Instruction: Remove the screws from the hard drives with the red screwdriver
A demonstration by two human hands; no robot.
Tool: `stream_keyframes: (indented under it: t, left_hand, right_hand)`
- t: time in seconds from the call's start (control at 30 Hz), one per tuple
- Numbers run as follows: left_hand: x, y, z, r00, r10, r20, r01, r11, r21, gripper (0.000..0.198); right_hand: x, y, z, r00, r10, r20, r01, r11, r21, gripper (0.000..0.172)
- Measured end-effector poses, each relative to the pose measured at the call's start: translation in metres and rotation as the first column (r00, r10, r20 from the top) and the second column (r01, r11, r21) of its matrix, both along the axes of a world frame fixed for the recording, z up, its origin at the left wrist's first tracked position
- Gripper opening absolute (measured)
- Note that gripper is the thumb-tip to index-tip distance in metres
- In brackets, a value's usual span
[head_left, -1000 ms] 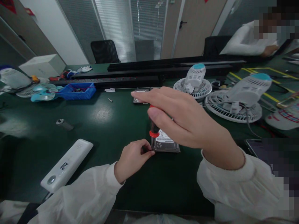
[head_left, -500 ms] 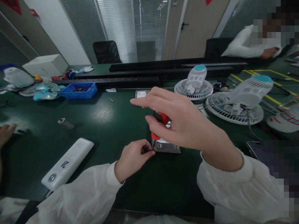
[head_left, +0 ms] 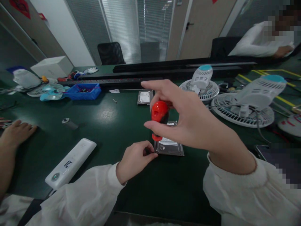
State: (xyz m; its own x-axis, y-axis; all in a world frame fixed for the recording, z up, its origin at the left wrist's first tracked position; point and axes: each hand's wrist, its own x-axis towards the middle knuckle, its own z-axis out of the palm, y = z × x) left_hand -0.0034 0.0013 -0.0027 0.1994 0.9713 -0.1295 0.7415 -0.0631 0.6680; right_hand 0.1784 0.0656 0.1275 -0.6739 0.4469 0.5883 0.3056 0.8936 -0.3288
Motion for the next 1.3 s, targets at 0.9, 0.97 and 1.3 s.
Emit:
stream_keyframes:
  t: [0.9,0.97,1.3]
  left_hand:
    - [0.000,0.000,-0.001,1.000,0.014,0.003,-0.014,1.000,0.015,0.012]
    - [-0.001,0.001,-0.002,1.000,0.006,0.006,-0.007,1.000,0.017,0.012]
    - [0.000,0.000,0.001,1.000,0.013,0.017,-0.013,1.000,-0.001,0.011]
  right_hand:
    - [0.005,-0.008,0.009,0.985,-0.102,0.143,0.099,0.995,0.029,0.040]
    - [0.008,-0.008,0.010,0.986,-0.072,0.148,0.071,0.997,0.013,0.046]
    - [0.013,-0.010,0.015,0.983,-0.103,0.153,0.103,0.995,0.007,0.044]
